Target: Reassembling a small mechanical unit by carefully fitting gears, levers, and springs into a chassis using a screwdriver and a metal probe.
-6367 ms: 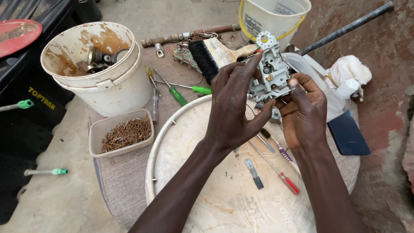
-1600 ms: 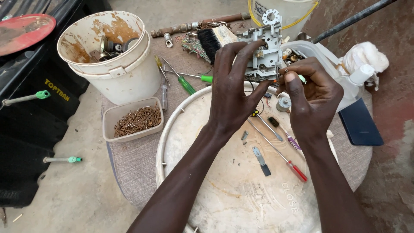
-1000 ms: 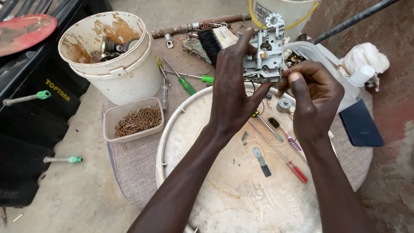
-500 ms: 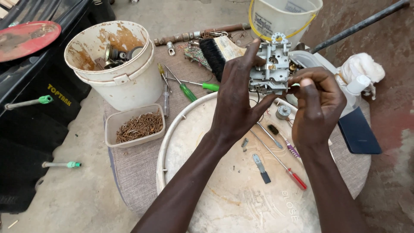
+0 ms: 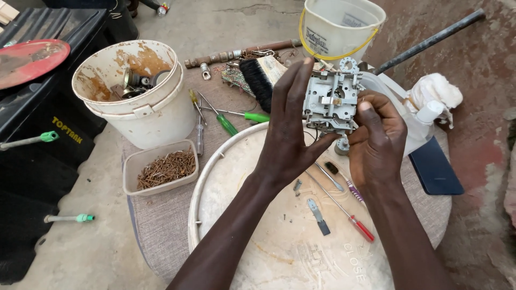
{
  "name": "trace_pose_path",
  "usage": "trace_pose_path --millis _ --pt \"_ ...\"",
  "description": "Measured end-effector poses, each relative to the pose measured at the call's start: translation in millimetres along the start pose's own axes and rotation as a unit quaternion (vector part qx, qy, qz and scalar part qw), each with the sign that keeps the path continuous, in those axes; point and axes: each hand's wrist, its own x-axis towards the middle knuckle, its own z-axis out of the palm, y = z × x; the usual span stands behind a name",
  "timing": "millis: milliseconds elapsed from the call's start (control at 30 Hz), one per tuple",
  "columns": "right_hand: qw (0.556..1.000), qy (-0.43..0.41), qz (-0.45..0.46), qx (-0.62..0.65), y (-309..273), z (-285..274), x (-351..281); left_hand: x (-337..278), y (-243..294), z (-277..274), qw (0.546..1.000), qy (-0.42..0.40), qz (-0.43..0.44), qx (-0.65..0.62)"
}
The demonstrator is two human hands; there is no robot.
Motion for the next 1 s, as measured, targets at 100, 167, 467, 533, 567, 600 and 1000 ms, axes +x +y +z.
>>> trace_pose_path --millis 100,167,467,533,567,600,1000 --pt "1.0 0.02 -0.013 0.018 9.7 -5.0 5.1 1.6 1.1 1.1 0.995 0.002 -0.023 -0.094" --pt "0.999 0.019 -0.026 0.032 10.7 -5.5 6.3 6.8 15.7 -0.7 0.977 0.023 -0.096 -0.188" --pt "0.996 -0.028 -0.081 -0.008 2.6 4.1 0.4 -2.0 -25.0 9.2 0.861 0.08 -0.279 -0.417" --pt "0.996 -0.03 -0.088 -0.016 3.6 3.3 0.2 -3.4 -28.2 8.2 0.863 0.08 -0.283 -0.411" --pt "0.995 -0.035 -0.091 -0.016 4.2 3.0 0.4 -4.0 -28.9 8.1 0.863 0.084 -0.287 -0.408" --pt "0.995 -0.04 -0.094 -0.016 4.8 2.9 0.4 -4.6 -29.6 7.8 0.862 0.088 -0.291 -0.405" --pt "0.994 -0.051 -0.098 -0.021 -1.1 7.0 -2.0 -2.0 -28.2 8.2 0.856 0.082 -0.283 -0.426"
